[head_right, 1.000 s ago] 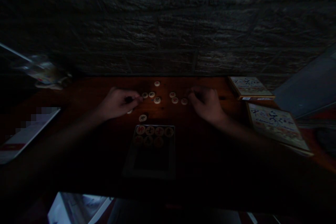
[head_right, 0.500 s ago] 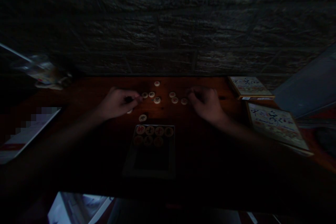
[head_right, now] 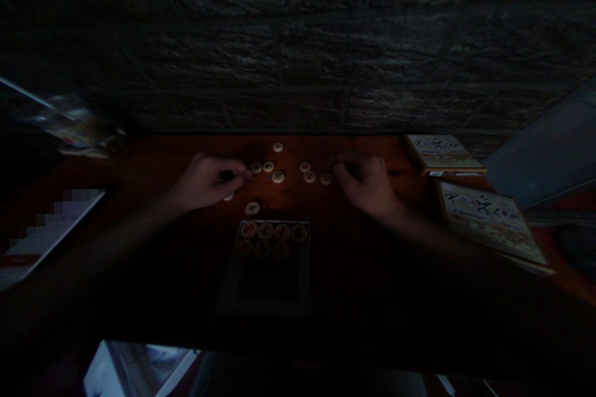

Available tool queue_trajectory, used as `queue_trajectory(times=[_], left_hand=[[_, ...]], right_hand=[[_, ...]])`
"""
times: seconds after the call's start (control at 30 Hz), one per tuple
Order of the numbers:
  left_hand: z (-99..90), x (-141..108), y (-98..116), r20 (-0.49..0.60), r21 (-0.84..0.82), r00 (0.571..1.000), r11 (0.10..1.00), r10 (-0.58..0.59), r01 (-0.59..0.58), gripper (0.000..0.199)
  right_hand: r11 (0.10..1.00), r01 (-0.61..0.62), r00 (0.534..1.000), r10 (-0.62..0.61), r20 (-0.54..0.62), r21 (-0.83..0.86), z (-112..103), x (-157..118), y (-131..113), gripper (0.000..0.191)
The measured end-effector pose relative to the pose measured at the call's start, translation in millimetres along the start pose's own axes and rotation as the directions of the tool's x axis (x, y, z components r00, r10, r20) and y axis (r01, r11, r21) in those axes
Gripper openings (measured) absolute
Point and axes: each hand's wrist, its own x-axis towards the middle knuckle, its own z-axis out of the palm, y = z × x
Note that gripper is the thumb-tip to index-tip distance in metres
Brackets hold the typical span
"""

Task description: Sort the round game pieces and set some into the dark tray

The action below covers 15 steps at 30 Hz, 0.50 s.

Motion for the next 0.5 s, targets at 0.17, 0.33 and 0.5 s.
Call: queue_trajectory(times=[0.17,0.33,0.5], left_hand=[[0.7,-0.2,-2.2,0.005,-0.007,1.000,1.000,-0.001,0.001,0.026],[0.6,-0.5,-2.8,0.009,0.004,1.000,1.000,0.000,0.000,0.026],[0.7,-0.1,-2.6,0.007,0.012,1.000,1.000,0.002,-0.002,0.027]], right_hand=[[1.000,-0.003,1.000,0.003,-0.005,-0.011,0.1,0.0,1.0,0.027],[1.000,-0.002,1.000,0.002,-0.007,-0.009,1.3,0.5,2.1,0.026],[1.000,-0.022,1.000,0.022,-0.016,-0.001,0.1,0.6,-0.2,0.025]])
